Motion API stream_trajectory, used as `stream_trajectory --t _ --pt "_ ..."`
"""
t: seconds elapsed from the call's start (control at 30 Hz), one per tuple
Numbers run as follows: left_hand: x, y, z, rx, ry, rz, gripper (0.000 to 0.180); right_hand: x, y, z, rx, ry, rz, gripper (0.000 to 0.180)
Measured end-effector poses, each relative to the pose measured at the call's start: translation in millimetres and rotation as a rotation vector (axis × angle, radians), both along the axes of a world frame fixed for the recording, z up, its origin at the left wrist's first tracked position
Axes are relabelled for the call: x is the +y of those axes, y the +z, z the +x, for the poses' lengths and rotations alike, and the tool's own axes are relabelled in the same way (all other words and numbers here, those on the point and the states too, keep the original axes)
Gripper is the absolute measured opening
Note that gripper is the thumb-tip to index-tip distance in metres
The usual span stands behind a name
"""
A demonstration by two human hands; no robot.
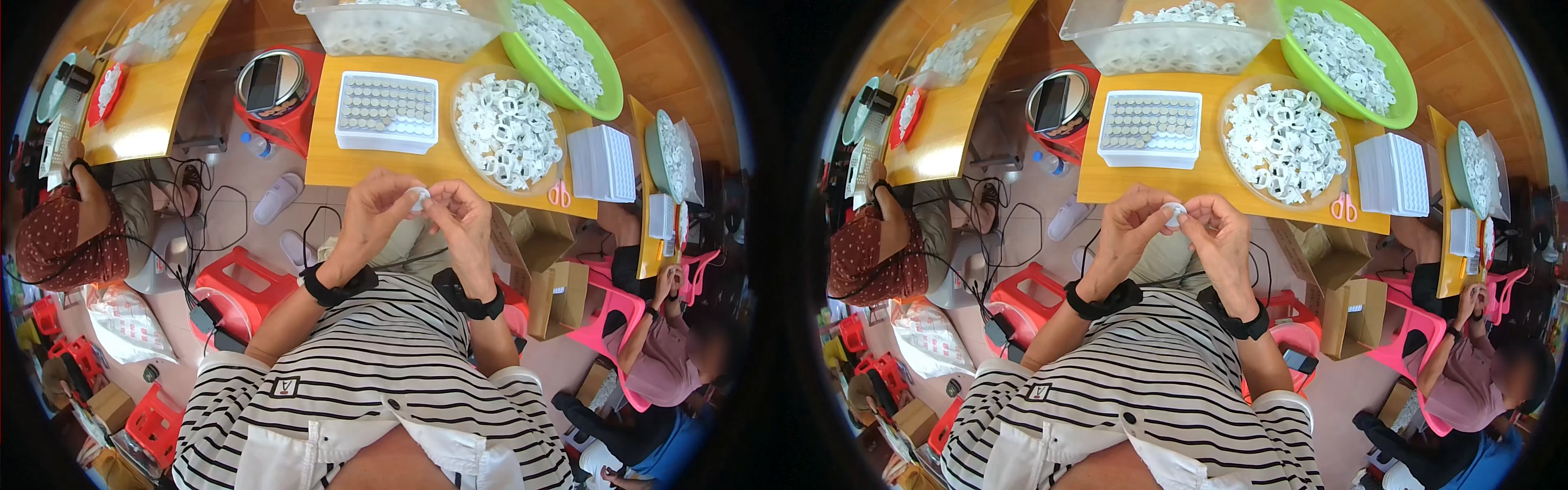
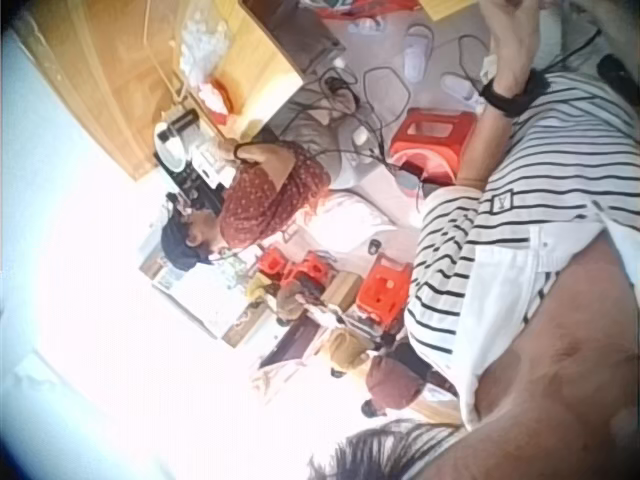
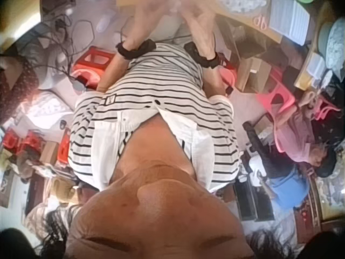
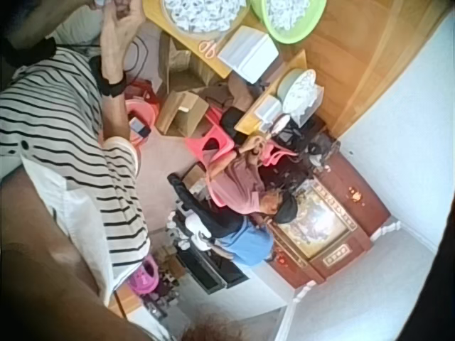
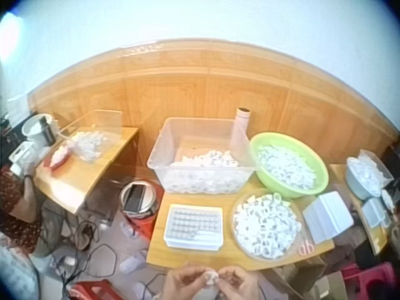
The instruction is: Affixing small labels or stickers into the recessed sections of white plastic shoe components.
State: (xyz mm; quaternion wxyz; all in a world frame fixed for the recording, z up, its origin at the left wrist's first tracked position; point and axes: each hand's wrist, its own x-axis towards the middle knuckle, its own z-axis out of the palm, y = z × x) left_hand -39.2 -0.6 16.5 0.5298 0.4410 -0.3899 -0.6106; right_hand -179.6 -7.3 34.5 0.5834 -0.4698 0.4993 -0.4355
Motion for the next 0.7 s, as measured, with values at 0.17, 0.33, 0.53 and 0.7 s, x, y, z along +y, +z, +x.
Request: stream_trajectory --t 0.17,0.33,0.53,0.7 --pt "-0.4 -2.4 2.3 -0.213 0.027 -0.093 0.016 -1.7 -0.7 3.6 -0.111 -0.035 0.046 0.008" --pt "0.1 -3.2 2.6 -0.259 0.071 -0.190 0.016 -1.6 -2.7 6.7 -0.147 -0.040 0.014 0.007" --pt "0.1 -0.8 3.9 -0.182 0.016 -0.128 0.014 3.0 -6.4 6.6 -0.227 -0.062 0.032 0.007" --pt "-0.1 5.8 5.0 -0.059 -0.025 -0.059 0.010 3.5 -4.1 8.6 -0.277 -0.086 0.066 0.007"
